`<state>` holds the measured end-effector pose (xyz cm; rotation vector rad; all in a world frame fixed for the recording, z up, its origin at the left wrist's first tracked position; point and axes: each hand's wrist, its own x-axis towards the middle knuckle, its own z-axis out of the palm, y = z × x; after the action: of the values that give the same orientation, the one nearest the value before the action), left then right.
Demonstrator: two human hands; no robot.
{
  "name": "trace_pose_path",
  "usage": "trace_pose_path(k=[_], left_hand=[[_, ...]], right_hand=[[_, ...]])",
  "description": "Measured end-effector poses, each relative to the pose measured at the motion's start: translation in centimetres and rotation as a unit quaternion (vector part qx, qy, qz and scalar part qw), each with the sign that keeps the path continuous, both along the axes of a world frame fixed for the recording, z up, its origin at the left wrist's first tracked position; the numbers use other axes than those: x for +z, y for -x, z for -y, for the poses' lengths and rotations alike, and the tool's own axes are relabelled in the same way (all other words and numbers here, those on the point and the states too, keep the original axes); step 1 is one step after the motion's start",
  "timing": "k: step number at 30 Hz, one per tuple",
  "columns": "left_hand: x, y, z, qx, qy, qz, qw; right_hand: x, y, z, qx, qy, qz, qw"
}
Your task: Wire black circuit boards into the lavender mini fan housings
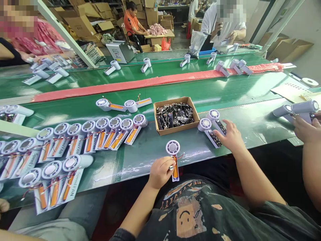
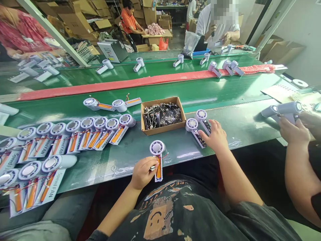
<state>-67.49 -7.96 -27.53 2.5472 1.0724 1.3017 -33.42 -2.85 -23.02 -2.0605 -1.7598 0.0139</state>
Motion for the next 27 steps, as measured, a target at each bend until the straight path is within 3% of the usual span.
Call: trace_pose_path(k=[4, 9, 18, 22, 27], left_hand=[[-0.1, 0.1, 0.1, -0.006, -0.003, -0.008, 1.0], [0.0, 0.1, 0.1, -0.007, -0.005, -0.011, 1.0], [0.2, 0.0, 0.0, -0.008, -0.021, -0.01, 1.0], [0.2, 0.0, 0.1, 0.003, -0.022, -0.013, 1.0], [0.0, 0.1, 0.2, -0.002, -0.018, -0.013, 1.0]], right_hand=[[-0.9, -1.4, 0.5, 0.03, -0.041, 0.006, 0.999], [-2.4, -1.6, 1.7, 0.035, -0.039, 0.039, 0.998], [-0.2, -0.1, 1.2, 0.0, 0.019, 0.074, 0.997], [-0.1, 1.7, 0.6, -0.012, 0.066, 0.071, 0.995], [-0.8, 1.5, 0.3, -0.035, 0.059, 0.091, 0.994]])
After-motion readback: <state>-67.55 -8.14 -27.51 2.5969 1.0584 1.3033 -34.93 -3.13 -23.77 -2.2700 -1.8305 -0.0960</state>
